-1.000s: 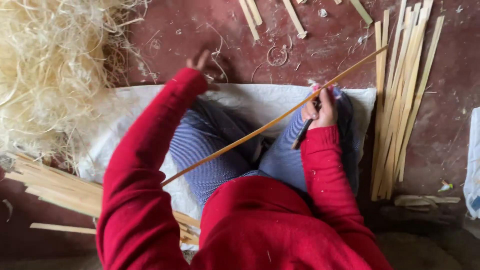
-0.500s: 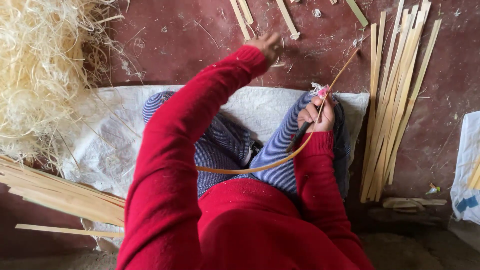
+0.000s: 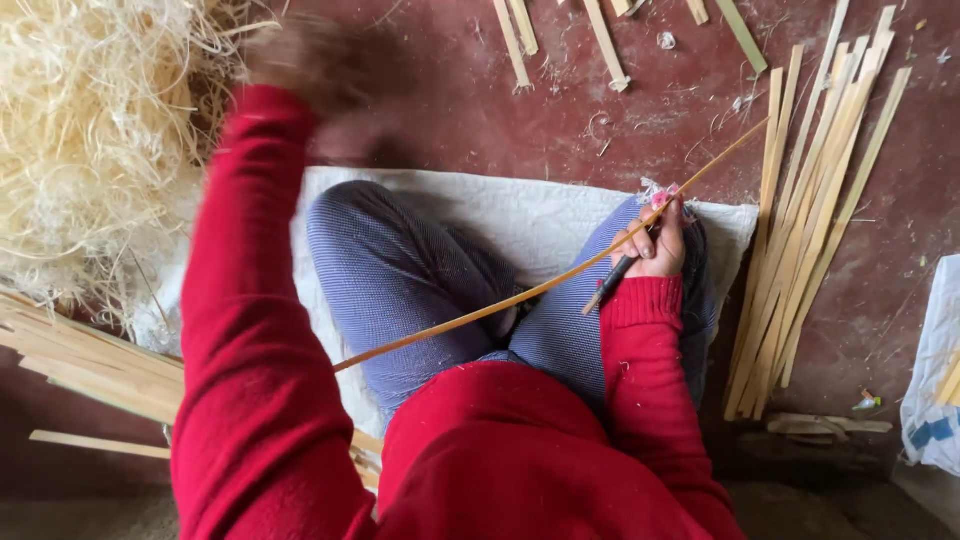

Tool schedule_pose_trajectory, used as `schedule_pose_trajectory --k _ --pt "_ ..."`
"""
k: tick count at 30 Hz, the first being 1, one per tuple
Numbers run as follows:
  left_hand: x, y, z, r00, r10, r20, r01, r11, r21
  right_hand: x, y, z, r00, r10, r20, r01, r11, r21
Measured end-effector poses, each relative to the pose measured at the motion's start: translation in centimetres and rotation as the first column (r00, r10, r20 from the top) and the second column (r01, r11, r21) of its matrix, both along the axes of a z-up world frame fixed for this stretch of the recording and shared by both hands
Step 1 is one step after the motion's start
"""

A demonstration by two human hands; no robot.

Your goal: Stripping and cleaning thin wooden slats using a hand knife while sitting on the floor

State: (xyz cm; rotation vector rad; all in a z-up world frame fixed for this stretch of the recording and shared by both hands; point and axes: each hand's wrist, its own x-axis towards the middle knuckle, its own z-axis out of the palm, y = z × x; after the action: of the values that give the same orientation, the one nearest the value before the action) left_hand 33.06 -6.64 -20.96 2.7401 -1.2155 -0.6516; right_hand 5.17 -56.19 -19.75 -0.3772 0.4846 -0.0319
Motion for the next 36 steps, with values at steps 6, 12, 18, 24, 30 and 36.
schedule_pose_trajectory --k 6,12,18,24,30,36 --pt "4.3 14.3 -7.6 0.32 0.915 0.245 -0.89 0.201 0.41 -0.4 0.1 -0.9 0.997 0.02 -0.076 -0.023 0.999 -0.038" --pt "0.9 -18.5 8.4 0.974 0.006 -0.226 0.173 0.621 0.764 -0.5 0.3 -1.2 0.997 -0.012 -0.072 0.008 0.999 -0.046" --pt "2.6 -39.8 -5.5 0.972 0.081 -0.219 -0.045 0.985 0.165 -1.7 -0.7 -1.6 0.996 -0.091 0.011 0.089 0.989 0.116" --pt "-1.0 -43.6 -2.9 0.998 -0.045 0.042 0.039 0.989 0.139 -1.7 0.4 2.7 0.984 -0.17 0.046 0.154 0.956 0.248" --pt "-9.5 -44.4 -2.4 0.932 -0.278 -0.234 0.302 0.951 0.071 -2.1 -0.2 2.5 0.948 -0.24 0.209 0.167 0.934 0.317" --pt "-8.4 -46.8 -2.0 0.961 -0.263 0.08 0.273 0.87 -0.411 -3.1 -0.4 2.9 0.943 -0.246 0.223 0.16 0.925 0.346"
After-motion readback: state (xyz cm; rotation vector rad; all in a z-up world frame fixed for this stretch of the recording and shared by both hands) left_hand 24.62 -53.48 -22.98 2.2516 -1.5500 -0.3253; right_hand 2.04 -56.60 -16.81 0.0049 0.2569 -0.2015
